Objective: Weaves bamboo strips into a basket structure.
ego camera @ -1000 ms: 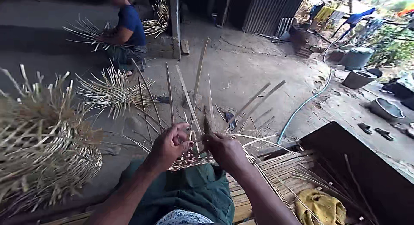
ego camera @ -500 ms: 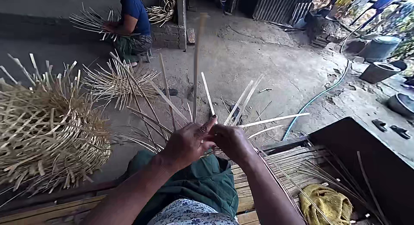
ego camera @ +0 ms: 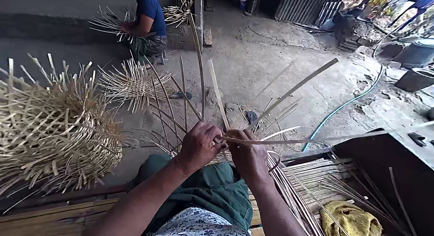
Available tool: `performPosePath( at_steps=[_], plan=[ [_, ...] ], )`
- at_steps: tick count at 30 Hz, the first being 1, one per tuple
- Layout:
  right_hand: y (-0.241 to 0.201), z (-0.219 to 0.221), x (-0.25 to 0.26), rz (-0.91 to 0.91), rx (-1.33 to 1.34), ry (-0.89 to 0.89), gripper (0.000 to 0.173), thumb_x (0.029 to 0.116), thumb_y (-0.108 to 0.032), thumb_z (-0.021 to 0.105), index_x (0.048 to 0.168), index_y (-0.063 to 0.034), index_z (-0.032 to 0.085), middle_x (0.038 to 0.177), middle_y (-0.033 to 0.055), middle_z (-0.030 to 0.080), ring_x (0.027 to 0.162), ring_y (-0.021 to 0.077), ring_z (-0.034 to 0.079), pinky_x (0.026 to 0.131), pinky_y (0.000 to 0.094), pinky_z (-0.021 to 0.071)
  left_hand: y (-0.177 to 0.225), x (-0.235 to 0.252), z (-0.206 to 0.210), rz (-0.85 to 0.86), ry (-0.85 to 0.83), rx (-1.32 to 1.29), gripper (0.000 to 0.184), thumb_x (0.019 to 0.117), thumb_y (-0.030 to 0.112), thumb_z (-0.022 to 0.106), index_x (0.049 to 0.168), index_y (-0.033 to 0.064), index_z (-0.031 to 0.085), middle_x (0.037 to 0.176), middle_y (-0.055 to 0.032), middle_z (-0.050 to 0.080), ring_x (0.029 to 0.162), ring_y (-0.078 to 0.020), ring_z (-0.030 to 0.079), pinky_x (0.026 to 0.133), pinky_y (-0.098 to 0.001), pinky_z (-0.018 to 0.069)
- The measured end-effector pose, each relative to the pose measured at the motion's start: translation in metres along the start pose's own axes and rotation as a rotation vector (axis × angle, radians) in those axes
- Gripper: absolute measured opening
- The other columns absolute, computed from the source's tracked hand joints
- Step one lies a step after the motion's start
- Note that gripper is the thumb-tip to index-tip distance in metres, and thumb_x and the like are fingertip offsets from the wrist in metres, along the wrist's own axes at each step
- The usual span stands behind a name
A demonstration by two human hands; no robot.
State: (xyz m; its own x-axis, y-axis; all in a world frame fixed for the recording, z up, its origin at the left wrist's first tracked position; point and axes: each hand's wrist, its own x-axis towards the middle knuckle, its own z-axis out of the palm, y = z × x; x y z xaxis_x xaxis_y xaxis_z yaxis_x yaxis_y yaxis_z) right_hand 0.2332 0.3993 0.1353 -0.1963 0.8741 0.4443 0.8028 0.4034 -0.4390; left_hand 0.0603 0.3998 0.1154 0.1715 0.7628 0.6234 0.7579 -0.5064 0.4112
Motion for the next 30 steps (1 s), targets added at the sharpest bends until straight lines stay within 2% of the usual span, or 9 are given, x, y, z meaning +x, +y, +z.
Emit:
performPosePath(
  at_steps=[4,6,8,13,19,22,26,28,30],
  plan=[
    [0.032,0.000,0.018,0.067,0.666,-0.303,0.009,0.0891,-0.013,0.074,0.096,-0.0070,0.072,0.083,-0.0021,0.071,0.073,0.0048,0.067,0.069,0.0262,0.0585,-0.009,-0.001,-0.004,-0.105,-0.049,-0.173,0.019,0.0811,0.023,0.079,0.089,0.0083,0.070,0.082,-0.0027,0.070,0.080,-0.0188,0.063,0.074,-0.0385,0.0520],
    [0.044,0.002,0.024,0.140,0.991,-0.431,0.007,0.0889,-0.008,0.073,0.093,-0.0052,0.068,0.077,-0.0017,0.071,0.065,0.0051,0.066,0.060,0.0232,0.0562,-0.016,-0.002,-0.003,-0.141,-0.058,-0.244,0.017,0.0805,0.020,0.078,0.090,0.0089,0.069,0.082,-0.0009,0.069,0.080,-0.0155,0.063,0.075,-0.0365,0.0524],
    [0.054,0.009,0.021,0.128,1.152,-0.431,0.006,0.0881,-0.003,0.074,0.092,-0.0036,0.070,0.082,0.0007,0.074,0.070,0.0080,0.069,0.066,0.0262,0.0596,-0.020,-0.001,-0.001,-0.144,-0.038,-0.231,0.014,0.0820,0.017,0.074,0.093,0.0086,0.071,0.082,-0.0013,0.069,0.079,-0.0158,0.063,0.073,-0.0363,0.0529],
    [0.047,0.020,0.002,-0.170,0.764,-0.133,0.023,0.0968,-0.022,0.071,0.107,-0.0021,0.076,0.103,0.0020,0.077,0.095,0.0065,0.073,0.088,0.0282,0.0616,-0.032,0.000,0.009,0.033,0.040,0.010,0.021,0.0926,0.011,0.060,0.104,0.0104,0.078,0.087,-0.0065,0.071,0.084,-0.0244,0.066,0.073,-0.0392,0.0551],
    [0.048,0.037,-0.008,-0.145,1.056,-0.092,0.048,0.1105,-0.033,0.039,0.119,0.0061,0.067,0.111,0.0117,0.075,0.100,0.0191,0.074,0.090,0.0381,0.0618,-0.033,-0.001,0.008,0.083,0.005,0.160,0.032,0.0948,0.009,0.056,0.120,0.0075,0.076,0.087,-0.0123,0.069,0.081,-0.0294,0.066,0.069,-0.0411,0.0569],
    [0.040,0.037,-0.013,-0.422,0.587,0.065,0.056,0.1101,-0.044,0.042,0.123,0.0032,0.069,0.115,0.0143,0.074,0.109,0.0188,0.071,0.098,0.0370,0.0577,-0.027,0.002,0.004,0.087,-0.004,0.251,0.031,0.0939,0.009,0.058,0.118,0.0066,0.077,0.086,-0.0128,0.069,0.080,-0.0306,0.068,0.065,-0.0423,0.0572],
    [0.013,0.016,-0.009,-0.337,-0.036,0.126,0.029,0.1013,-0.023,0.058,0.120,-0.0079,0.075,0.092,0.0132,0.072,0.081,0.0294,0.071,0.065,0.0412,0.0587,-0.009,0.002,-0.003,0.072,-0.020,0.174,0.016,0.0891,0.010,0.064,0.095,0.0077,0.079,0.091,-0.0113,0.070,0.084,-0.0291,0.067,0.066,-0.0433,0.0578],
    [0.014,0.007,-0.005,-0.285,-0.104,0.048,0.022,0.0999,-0.021,0.060,0.107,-0.0090,0.076,0.085,0.0124,0.071,0.072,0.0307,0.071,0.056,0.0449,0.0573,-0.001,0.004,-0.011,-0.064,-0.116,-0.049,0.021,0.0895,0.011,0.066,0.106,0.0060,0.078,0.090,-0.0073,0.070,0.079,-0.0211,0.066,0.069,-0.0396,0.0569],
    [0.018,-0.001,-0.002,-0.296,-0.053,-0.016,0.023,0.1005,-0.025,0.059,0.099,-0.0095,0.076,0.082,0.0102,0.073,0.067,0.0280,0.072,0.053,0.0461,0.0567,-0.001,0.010,-0.024,-0.260,-0.265,-0.271,0.038,0.0952,0.015,0.063,0.133,0.0099,0.066,0.085,-0.0006,0.068,0.069,-0.0113,0.058,0.066,-0.0326,0.0510]
  ],
)
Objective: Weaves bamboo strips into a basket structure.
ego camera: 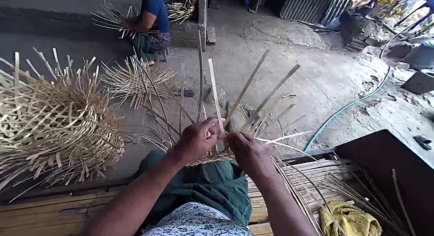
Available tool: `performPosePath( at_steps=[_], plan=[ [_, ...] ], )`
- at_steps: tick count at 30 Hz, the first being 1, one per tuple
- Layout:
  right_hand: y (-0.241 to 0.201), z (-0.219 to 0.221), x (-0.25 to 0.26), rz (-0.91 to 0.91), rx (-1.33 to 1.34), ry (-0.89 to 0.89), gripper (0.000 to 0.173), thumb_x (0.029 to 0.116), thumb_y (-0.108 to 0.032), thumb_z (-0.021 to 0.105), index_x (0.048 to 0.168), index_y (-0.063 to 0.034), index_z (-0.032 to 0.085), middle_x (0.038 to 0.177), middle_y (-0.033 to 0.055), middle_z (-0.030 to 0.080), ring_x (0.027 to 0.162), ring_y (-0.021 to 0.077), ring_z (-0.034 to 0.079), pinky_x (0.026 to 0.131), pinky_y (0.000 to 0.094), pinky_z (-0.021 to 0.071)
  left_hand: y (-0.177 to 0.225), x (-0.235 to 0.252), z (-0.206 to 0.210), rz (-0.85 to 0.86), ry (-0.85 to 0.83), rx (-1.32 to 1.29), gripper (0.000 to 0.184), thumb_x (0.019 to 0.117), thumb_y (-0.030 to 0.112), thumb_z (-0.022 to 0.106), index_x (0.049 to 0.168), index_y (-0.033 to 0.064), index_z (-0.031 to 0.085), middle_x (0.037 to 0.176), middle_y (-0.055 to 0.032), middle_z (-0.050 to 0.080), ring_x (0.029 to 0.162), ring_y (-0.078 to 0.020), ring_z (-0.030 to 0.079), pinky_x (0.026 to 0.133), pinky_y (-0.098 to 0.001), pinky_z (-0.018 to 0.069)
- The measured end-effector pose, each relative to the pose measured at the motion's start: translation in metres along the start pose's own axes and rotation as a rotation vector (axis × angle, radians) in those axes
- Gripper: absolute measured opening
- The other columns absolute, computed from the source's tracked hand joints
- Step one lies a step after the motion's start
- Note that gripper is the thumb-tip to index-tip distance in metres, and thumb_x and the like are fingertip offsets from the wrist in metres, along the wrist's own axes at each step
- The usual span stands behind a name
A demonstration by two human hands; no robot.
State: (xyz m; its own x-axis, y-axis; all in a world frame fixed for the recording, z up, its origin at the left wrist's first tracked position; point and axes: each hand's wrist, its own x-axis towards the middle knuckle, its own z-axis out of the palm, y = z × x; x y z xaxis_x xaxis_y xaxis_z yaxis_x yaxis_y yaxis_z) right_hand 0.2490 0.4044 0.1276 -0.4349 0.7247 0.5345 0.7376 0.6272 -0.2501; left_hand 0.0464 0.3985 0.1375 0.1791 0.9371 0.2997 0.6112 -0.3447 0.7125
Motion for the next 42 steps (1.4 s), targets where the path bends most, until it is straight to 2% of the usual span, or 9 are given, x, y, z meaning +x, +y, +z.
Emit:
performPosePath(
  at_steps=[2,5,8,14,18,24,30,38,42],
  plan=[
    [0.001,-0.003,-0.002,-0.031,0.078,-0.040,0.026,0.1022,-0.030,0.058,0.098,-0.0107,0.076,0.082,0.0076,0.074,0.065,0.0242,0.072,0.052,0.0446,0.0561,-0.001,0.002,-0.010,-0.095,-0.093,-0.107,0.041,0.0994,0.021,0.064,0.140,0.0166,0.063,0.078,0.0017,0.064,0.066,-0.0088,0.056,0.067,-0.0324,0.0515],
    [-0.003,-0.002,-0.003,-0.013,0.157,-0.037,0.029,0.1020,-0.033,0.059,0.093,-0.0107,0.074,0.076,0.0055,0.071,0.061,0.0204,0.069,0.051,0.0417,0.0534,-0.002,0.001,-0.010,-0.151,-0.125,-0.219,0.021,0.0972,0.025,0.070,0.115,0.0171,0.076,0.083,0.0070,0.069,0.072,-0.0004,0.060,0.073,-0.0249,0.0526],
    [-0.003,-0.005,-0.002,0.084,0.165,-0.066,0.027,0.0995,-0.032,0.061,0.089,-0.0097,0.073,0.069,0.0058,0.068,0.058,0.0220,0.067,0.051,0.0452,0.0522,-0.009,-0.006,-0.004,-0.069,-0.085,-0.362,0.012,0.1002,0.017,0.064,0.106,0.0076,0.069,0.084,0.0031,0.069,0.071,-0.0020,0.063,0.069,-0.0219,0.0547],
    [0.004,-0.013,0.002,0.180,0.206,-0.202,0.031,0.0952,-0.038,0.068,0.085,-0.0086,0.073,0.068,0.0066,0.067,0.061,0.0239,0.066,0.057,0.0499,0.0528,-0.007,-0.019,0.012,0.284,0.223,-0.064,0.035,0.0974,0.023,0.069,0.124,0.0008,0.063,0.088,-0.0044,0.070,0.068,-0.0069,0.063,0.063,-0.0225,0.0546],
    [0.009,0.005,-0.006,0.138,0.445,0.020,0.017,0.0948,-0.021,0.069,0.099,-0.0062,0.077,0.082,0.0035,0.074,0.068,0.0091,0.069,0.065,0.0295,0.0602,0.001,-0.008,0.013,0.523,0.130,0.376,0.041,0.0993,0.025,0.064,0.138,0.0121,0.064,0.100,-0.0097,0.074,0.083,-0.0237,0.070,0.069,-0.0372,0.0589],
    [0.012,0.027,-0.028,0.438,0.814,0.109,0.025,0.0944,-0.007,0.067,0.117,0.0040,0.066,0.101,0.0089,0.074,0.073,0.0116,0.072,0.067,0.0285,0.0635,-0.013,0.003,-0.006,0.312,0.097,0.417,0.040,0.0882,0.018,0.077,0.127,0.0105,0.072,0.096,-0.0109,0.071,0.087,-0.0300,0.066,0.071,-0.0438,0.0568],
    [0.014,0.030,-0.016,0.697,1.142,-0.041,0.027,0.0924,-0.002,0.069,0.118,0.0059,0.062,0.082,0.0097,0.072,0.059,0.0151,0.069,0.053,0.0289,0.0604,-0.018,-0.007,-0.001,0.302,0.142,0.301,0.022,0.0852,0.016,0.079,0.105,0.0083,0.073,0.093,-0.0060,0.072,0.087,-0.0233,0.066,0.076,-0.0386,0.0570],
    [0.016,0.032,-0.007,0.509,1.123,-0.171,0.015,0.0826,-0.012,0.082,0.088,-0.0062,0.069,0.076,-0.0024,0.068,0.056,0.0028,0.060,0.051,0.0190,0.0518,-0.019,-0.010,0.001,0.351,0.136,0.287,0.017,0.0868,0.014,0.077,0.103,0.0084,0.074,0.091,-0.0050,0.073,0.085,-0.0226,0.065,0.077,-0.0364,0.0546],
    [0.005,0.025,-0.001,0.671,1.147,-0.147,0.022,0.0850,-0.003,0.077,0.106,-0.0011,0.069,0.073,0.0011,0.068,0.050,0.0045,0.056,0.045,0.0197,0.0476,-0.017,-0.009,0.007,0.387,0.151,0.258,0.015,0.0871,0.015,0.077,0.101,0.0089,0.075,0.090,-0.0047,0.072,0.084,-0.0210,0.064,0.076,-0.0340,0.0542]
  ],
)
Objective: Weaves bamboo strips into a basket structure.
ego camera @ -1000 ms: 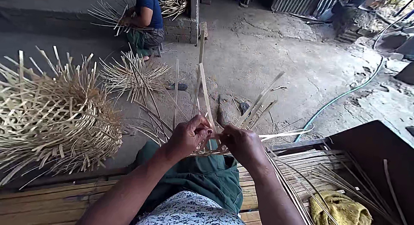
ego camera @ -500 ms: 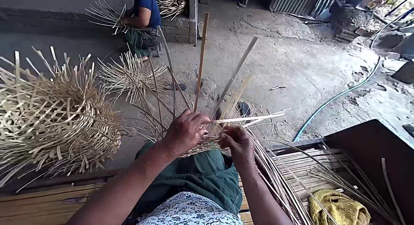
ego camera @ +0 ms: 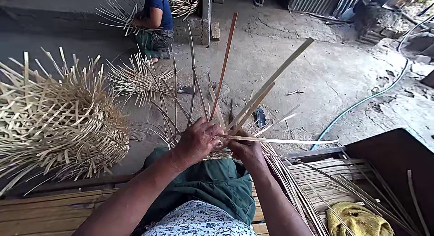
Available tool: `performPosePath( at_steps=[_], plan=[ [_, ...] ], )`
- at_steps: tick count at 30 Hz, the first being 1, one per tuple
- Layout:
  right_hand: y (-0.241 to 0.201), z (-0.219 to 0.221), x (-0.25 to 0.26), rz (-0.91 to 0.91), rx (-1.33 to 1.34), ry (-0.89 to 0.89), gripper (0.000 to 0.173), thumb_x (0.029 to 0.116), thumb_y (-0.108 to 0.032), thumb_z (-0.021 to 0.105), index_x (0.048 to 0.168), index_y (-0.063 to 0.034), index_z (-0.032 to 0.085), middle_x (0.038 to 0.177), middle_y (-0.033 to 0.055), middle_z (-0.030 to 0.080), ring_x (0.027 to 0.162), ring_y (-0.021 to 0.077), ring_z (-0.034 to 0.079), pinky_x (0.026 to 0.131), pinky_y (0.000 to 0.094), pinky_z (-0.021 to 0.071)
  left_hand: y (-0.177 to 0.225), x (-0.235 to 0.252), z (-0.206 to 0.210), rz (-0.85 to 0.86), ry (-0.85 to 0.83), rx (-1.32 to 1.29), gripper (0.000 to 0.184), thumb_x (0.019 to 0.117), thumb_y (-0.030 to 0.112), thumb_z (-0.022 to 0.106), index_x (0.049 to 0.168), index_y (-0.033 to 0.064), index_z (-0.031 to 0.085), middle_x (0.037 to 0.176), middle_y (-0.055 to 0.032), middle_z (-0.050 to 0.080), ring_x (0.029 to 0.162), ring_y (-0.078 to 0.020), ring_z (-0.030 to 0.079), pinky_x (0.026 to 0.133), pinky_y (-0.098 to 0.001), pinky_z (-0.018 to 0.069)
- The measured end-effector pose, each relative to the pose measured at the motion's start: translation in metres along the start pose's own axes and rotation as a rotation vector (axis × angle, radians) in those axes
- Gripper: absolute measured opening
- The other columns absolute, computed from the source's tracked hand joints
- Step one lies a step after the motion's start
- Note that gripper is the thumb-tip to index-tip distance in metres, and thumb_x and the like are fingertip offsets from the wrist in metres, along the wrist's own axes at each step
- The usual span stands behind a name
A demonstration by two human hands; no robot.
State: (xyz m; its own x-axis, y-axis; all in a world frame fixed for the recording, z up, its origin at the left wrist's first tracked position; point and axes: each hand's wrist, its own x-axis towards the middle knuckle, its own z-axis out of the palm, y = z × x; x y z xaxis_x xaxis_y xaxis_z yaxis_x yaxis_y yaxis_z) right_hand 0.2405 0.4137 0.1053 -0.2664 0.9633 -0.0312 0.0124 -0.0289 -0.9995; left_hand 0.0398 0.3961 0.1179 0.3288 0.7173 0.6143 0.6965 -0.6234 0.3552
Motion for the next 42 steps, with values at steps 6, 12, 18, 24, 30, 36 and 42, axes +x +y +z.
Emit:
performPosePath(
  at_steps=[6,12,18,24,30,36,42],
  plan=[
    [-0.005,-0.011,0.008,0.113,0.000,-0.014,0.015,0.0964,0.000,0.058,0.106,0.0003,0.070,0.072,0.0011,0.068,0.047,0.0036,0.054,0.043,0.0193,0.0467,0.005,0.000,0.008,0.051,0.012,0.007,0.014,0.0870,0.014,0.076,0.100,0.0105,0.074,0.093,-0.0041,0.073,0.086,-0.0217,0.066,0.075,-0.0346,0.0552],
    [0.008,-0.046,0.029,0.191,0.280,-0.409,0.010,0.0895,0.003,0.061,0.093,-0.0047,0.066,0.074,0.0068,0.072,0.057,0.0124,0.068,0.051,0.0253,0.0571,-0.002,0.001,0.012,0.059,0.009,-0.095,0.005,0.0904,0.016,0.072,0.093,0.0113,0.072,0.089,-0.0020,0.072,0.089,-0.0184,0.065,0.079,-0.0315,0.0540],
    [0.026,-0.057,0.039,0.118,0.322,-0.575,0.011,0.0912,-0.005,0.067,0.090,-0.0159,0.066,0.088,0.0019,0.073,0.067,0.0105,0.069,0.057,0.0246,0.0581,-0.008,0.001,0.015,0.056,-0.001,-0.200,0.004,0.0866,0.013,0.071,0.089,0.0099,0.070,0.089,-0.0023,0.071,0.093,-0.0177,0.063,0.081,-0.0315,0.0525],
    [0.039,-0.056,0.045,-0.061,0.370,-0.739,0.019,0.0941,-0.010,0.067,0.083,-0.0223,0.076,0.111,-0.0002,0.073,0.077,0.0086,0.071,0.063,0.0243,0.0601,-0.011,0.003,0.014,-0.022,0.003,-0.254,0.003,0.0838,0.009,0.070,0.086,0.0093,0.067,0.084,-0.0007,0.068,0.087,-0.0137,0.062,0.076,-0.0285,0.0515],
    [0.032,-0.030,0.027,-0.043,0.355,-0.316,0.011,0.0903,0.000,0.071,0.100,-0.0045,0.069,0.083,0.0075,0.075,0.060,0.0122,0.069,0.051,0.0261,0.0579,-0.014,-0.002,0.024,0.074,0.040,0.061,0.026,0.0928,0.009,0.059,0.110,0.0136,0.079,0.098,-0.0073,0.073,0.090,-0.0248,0.066,0.073,-0.0385,0.0562],
    [0.029,-0.007,0.020,-0.078,0.455,-0.083,0.018,0.0978,-0.015,0.063,0.106,-0.0034,0.052,0.079,0.0123,0.072,0.052,0.0184,0.068,0.047,0.0305,0.0589,-0.016,0.001,0.017,0.018,-0.034,0.253,0.018,0.0923,0.009,0.063,0.101,0.0088,0.079,0.093,-0.0127,0.070,0.085,-0.0320,0.065,0.068,-0.0433,0.0565],
    [0.033,0.011,0.009,-0.288,0.223,0.056,0.007,0.0931,0.003,0.059,0.099,-0.0014,0.060,0.079,0.0035,0.069,0.050,0.0100,0.062,0.045,0.0263,0.0565,-0.023,0.019,-0.023,-0.495,-0.276,-0.380,0.040,0.0960,0.005,0.065,0.136,0.0106,0.065,0.093,-0.0012,0.071,0.078,-0.0088,0.062,0.075,-0.0298,0.0535]
  ],
)
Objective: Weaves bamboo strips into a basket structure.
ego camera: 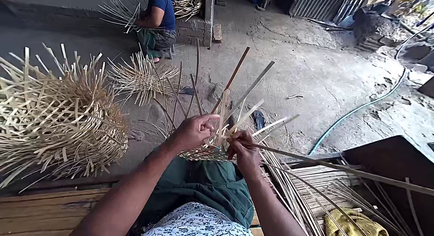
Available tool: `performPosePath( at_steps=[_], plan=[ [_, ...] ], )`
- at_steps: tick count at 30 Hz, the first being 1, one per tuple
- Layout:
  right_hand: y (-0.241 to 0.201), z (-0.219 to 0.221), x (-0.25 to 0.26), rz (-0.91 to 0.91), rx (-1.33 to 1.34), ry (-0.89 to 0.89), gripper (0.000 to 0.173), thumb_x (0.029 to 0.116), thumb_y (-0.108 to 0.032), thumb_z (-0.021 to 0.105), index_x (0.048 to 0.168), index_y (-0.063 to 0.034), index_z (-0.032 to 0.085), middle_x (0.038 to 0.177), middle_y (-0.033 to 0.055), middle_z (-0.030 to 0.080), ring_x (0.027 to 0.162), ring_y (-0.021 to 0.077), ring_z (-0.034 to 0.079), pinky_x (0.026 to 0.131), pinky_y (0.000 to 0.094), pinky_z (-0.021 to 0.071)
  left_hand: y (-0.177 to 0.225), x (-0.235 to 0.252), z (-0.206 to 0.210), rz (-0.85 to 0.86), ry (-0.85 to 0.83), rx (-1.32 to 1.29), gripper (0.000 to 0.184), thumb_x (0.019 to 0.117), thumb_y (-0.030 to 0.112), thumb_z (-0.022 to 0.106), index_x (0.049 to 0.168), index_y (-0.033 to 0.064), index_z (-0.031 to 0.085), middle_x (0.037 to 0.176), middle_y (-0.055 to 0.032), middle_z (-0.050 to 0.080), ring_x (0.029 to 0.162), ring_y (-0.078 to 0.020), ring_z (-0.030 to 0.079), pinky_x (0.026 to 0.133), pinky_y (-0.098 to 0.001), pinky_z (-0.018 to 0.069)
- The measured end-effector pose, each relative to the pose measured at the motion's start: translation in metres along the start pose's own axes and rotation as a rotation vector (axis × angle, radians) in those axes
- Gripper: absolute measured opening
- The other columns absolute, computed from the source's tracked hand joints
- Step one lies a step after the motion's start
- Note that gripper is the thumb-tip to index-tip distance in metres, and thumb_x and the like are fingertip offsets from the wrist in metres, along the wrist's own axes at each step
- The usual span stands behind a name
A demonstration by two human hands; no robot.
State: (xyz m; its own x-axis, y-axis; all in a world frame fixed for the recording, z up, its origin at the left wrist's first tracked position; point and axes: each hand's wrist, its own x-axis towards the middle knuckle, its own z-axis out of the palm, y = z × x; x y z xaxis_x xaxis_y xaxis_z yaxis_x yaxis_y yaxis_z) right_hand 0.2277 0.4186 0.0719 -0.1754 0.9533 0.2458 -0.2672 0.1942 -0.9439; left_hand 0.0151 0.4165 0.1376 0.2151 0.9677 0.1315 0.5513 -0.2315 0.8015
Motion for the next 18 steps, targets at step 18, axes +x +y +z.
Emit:
performPosePath(
  at_steps=[18],
  plan=[
    [-0.003,0.006,-0.013,-0.140,-0.509,-0.097,0.033,0.0980,-0.001,0.054,0.118,-0.0121,0.078,0.093,0.0080,0.058,0.064,0.0026,0.056,0.056,0.0177,0.0522,-0.014,-0.015,0.030,0.389,0.443,0.259,0.032,0.0959,0.023,0.069,0.118,0.0010,0.067,0.077,-0.0039,0.067,0.062,-0.0126,0.061,0.060,-0.0299,0.0546]
  ],
)
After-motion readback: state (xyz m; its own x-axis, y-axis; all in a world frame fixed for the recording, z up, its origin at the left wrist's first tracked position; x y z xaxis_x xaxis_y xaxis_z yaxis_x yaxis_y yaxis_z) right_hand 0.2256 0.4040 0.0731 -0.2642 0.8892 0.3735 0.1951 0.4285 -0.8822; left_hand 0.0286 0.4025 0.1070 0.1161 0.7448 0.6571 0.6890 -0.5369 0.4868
